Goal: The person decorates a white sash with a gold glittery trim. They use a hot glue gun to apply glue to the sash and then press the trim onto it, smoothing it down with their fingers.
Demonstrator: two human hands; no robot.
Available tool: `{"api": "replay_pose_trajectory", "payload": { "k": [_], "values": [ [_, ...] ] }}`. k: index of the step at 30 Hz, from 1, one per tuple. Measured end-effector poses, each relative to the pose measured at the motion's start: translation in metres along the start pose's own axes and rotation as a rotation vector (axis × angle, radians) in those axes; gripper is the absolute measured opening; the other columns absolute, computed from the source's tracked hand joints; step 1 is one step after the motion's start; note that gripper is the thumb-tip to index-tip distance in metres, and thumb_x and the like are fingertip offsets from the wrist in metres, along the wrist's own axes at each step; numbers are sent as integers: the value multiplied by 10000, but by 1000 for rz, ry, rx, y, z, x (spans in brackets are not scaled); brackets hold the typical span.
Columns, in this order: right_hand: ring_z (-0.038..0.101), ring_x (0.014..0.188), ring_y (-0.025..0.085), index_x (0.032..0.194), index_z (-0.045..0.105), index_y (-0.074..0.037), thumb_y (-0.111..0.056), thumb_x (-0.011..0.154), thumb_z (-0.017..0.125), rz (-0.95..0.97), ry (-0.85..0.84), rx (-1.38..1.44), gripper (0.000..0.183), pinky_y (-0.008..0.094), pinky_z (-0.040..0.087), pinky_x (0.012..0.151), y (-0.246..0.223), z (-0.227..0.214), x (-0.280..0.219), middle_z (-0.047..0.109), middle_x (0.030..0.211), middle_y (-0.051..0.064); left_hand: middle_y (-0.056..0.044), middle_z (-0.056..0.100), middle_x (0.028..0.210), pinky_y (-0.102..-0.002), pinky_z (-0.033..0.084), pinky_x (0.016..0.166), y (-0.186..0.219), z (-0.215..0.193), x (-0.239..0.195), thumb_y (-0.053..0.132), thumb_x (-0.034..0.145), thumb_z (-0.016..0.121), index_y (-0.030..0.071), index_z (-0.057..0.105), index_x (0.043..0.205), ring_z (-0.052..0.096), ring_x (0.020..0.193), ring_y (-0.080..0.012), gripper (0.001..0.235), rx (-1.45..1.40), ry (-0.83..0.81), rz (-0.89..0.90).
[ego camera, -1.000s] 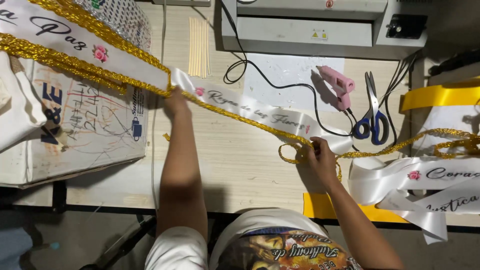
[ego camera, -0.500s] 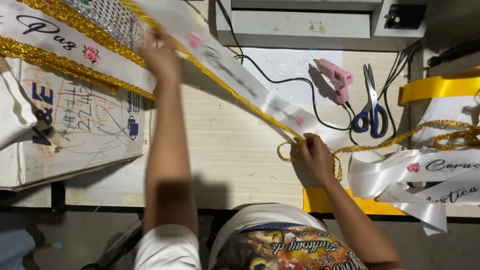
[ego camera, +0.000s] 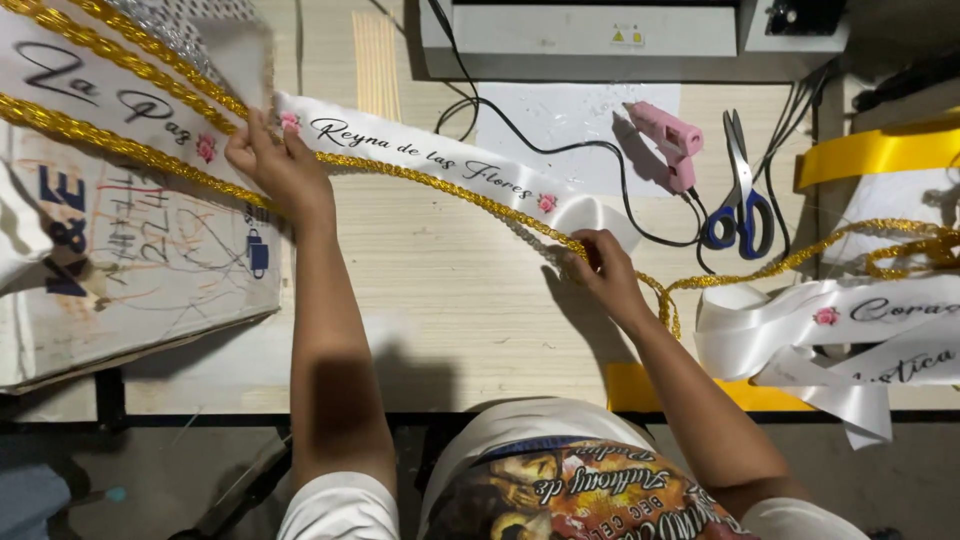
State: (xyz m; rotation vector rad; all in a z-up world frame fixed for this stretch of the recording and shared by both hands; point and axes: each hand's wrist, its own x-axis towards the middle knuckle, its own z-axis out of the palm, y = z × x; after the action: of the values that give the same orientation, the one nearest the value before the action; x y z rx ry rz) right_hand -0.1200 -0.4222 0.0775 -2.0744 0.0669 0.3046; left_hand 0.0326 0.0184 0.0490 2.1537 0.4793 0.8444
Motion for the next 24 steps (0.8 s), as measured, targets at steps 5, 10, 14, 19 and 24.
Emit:
{"api": "replay_pose_trajectory", "payload": {
  "k": [5, 10, 14, 19, 24],
  "values": [
    [574, 891, 109, 1215, 656, -37, -110, 1030, 628, -89, -13, 143, 201, 265, 502, 807, 17, 6, 1, 602, 1069, 40, -126, 449, 1276, -267, 619, 914, -12, -4, -7, -44, 998, 680, -1, 576, 1453, 662, 1054, -202, 469, 131, 60, 88],
    [562, 837, 106, 1178, 679, -39, -103, 1014, 645, -27, -13, 109, 180, 270, 494, 756, -6, 0, -4, 609, 1039, 29, 46, 579, 1200, -285, 618, 798, -37, -1, 2, 151, 1063, 804, 95, 671, 1197, 746, 915, -156, 197, 422, 51, 316],
    [581, 829, 116, 1188, 670, -38, -108, 1011, 649, -76, 30, 89, 192, 284, 508, 737, -11, -5, -7, 595, 1015, 39, -144, 567, 1323, -314, 639, 740, 24, -13, 12, 105, 1027, 718, -60, 536, 1253, 745, 824, -216, 334, -188, -131, -259],
    [606, 817, 172, 1217, 663, -36, -138, 976, 694, -128, 17, -99, 263, 322, 528, 734, 4, 3, 2, 619, 1035, 88, -198, 470, 1410, -331, 628, 889, 24, -12, 12, -58, 972, 626, -24, 439, 1530, 670, 1173, -301, 590, 15, -50, 115],
    [673, 874, 220, 1248, 622, -21, -186, 955, 701, 16, -48, -222, 345, 349, 569, 768, 25, 18, 4, 657, 1111, 145, -184, 470, 1356, -430, 561, 981, 92, -53, -7, 185, 1000, 810, 22, 504, 1443, 594, 1235, -369, 563, 143, -76, 363]
  ]
}}
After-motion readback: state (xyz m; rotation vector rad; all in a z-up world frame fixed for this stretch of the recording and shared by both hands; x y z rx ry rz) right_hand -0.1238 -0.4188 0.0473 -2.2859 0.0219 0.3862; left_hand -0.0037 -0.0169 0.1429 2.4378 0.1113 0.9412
